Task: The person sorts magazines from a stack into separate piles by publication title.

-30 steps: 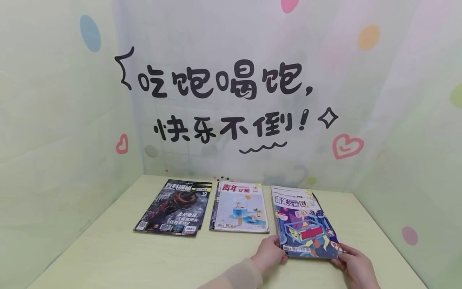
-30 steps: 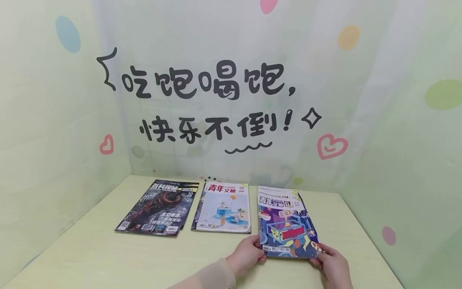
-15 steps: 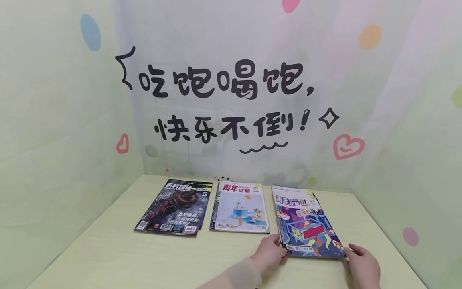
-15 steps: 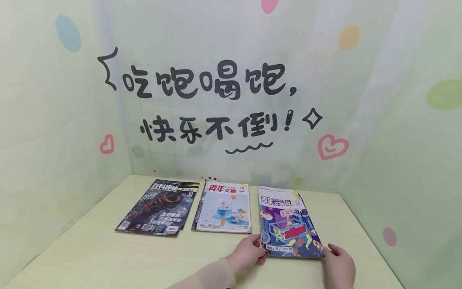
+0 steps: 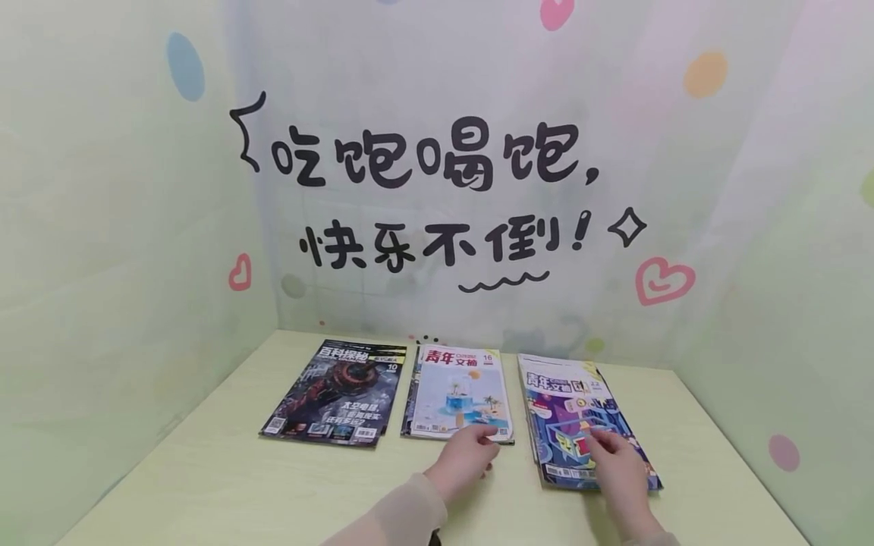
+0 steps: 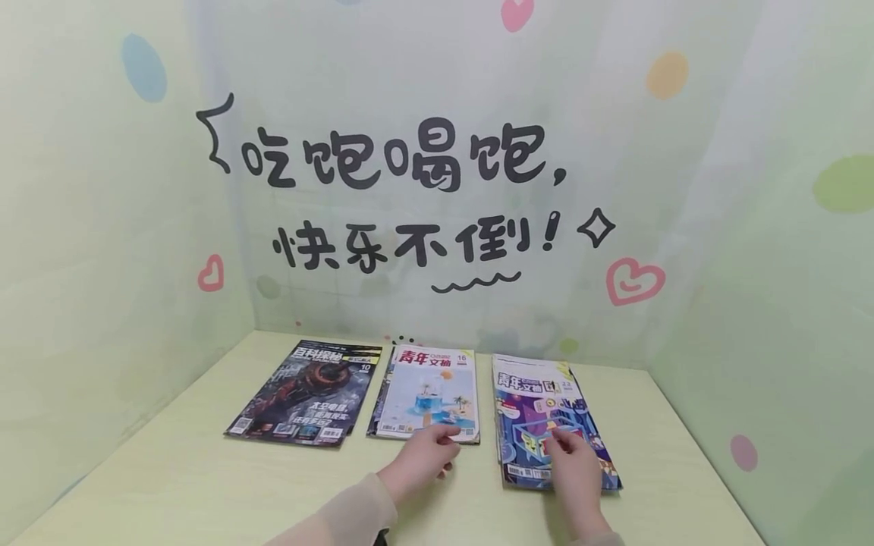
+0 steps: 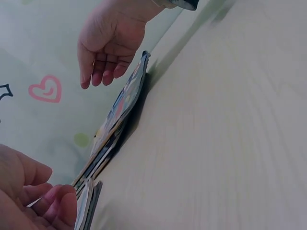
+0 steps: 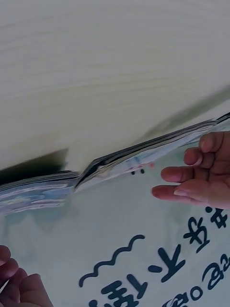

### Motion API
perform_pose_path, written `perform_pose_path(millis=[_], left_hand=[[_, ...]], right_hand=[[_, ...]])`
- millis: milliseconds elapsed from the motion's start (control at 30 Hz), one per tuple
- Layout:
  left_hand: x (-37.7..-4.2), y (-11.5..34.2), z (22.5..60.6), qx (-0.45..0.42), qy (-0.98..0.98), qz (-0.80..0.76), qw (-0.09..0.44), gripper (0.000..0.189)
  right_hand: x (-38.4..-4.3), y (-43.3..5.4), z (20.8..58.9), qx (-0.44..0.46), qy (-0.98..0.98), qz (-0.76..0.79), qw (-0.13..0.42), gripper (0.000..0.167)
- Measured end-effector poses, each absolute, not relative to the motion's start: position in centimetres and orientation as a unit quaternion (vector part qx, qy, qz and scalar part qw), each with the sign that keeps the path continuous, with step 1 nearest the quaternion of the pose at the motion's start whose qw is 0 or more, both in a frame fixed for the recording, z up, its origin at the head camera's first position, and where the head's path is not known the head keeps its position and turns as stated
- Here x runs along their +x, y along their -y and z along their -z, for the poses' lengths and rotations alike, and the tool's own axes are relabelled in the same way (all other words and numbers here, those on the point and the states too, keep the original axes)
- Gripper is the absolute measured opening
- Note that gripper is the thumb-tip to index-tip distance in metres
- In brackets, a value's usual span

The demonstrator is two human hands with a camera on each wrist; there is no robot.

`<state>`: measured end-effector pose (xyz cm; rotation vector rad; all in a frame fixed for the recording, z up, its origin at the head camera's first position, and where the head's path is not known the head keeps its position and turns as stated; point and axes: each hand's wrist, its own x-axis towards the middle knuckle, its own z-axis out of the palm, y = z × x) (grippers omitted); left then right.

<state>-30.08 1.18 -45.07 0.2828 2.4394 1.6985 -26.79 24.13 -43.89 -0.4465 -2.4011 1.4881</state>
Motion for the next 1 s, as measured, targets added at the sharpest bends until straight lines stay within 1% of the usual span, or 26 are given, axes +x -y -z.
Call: perform_pose_path(millis=[133,233,400,600,833,867,933,1000], left_hand=[[-30.8,1.4,45.1,0.08,-0.824,-0.559,0.053,0.04],[-31.4,3.1,45.2,0.067,-0.835,-0.546,0.018,0.039],[-32.2,5.0,45.6,0.029,-0.856,-0.514,-0.041,0.035],[-32.2,5.9,46.2,-0.032,-0.88,-0.465,-0.092,0.035],[-32.0,6.0,46.9,-0.073,-0.891,-0.437,-0.1,0.047],[-32.0,6.0,47.1,-0.077,-0.893,-0.432,-0.1,0.048],[-32.1,6.1,47.4,-0.087,-0.894,-0.427,-0.101,0.048],[-32.1,6.2,47.6,-0.097,-0.893,-0.427,-0.101,0.048]], right_hand=[[-27.6,-21.3,44.0,-0.126,0.839,-0.511,0.136,0.038],[-28.4,-19.2,44.2,-0.119,0.839,-0.517,0.124,0.037],[-29.3,-16.5,44.4,-0.094,0.844,-0.519,0.097,0.043],[-30.2,-14.2,45.6,-0.09,0.843,-0.522,0.087,0.054],[-31.0,-12.8,46.7,-0.095,0.844,-0.517,0.101,0.059],[-31.0,-12.7,46.8,-0.095,0.845,-0.515,0.104,0.058],[-31.0,-12.5,46.9,-0.095,0.85,-0.507,0.111,0.049],[-31.0,-12.4,46.9,-0.091,0.855,-0.496,0.117,0.046]])
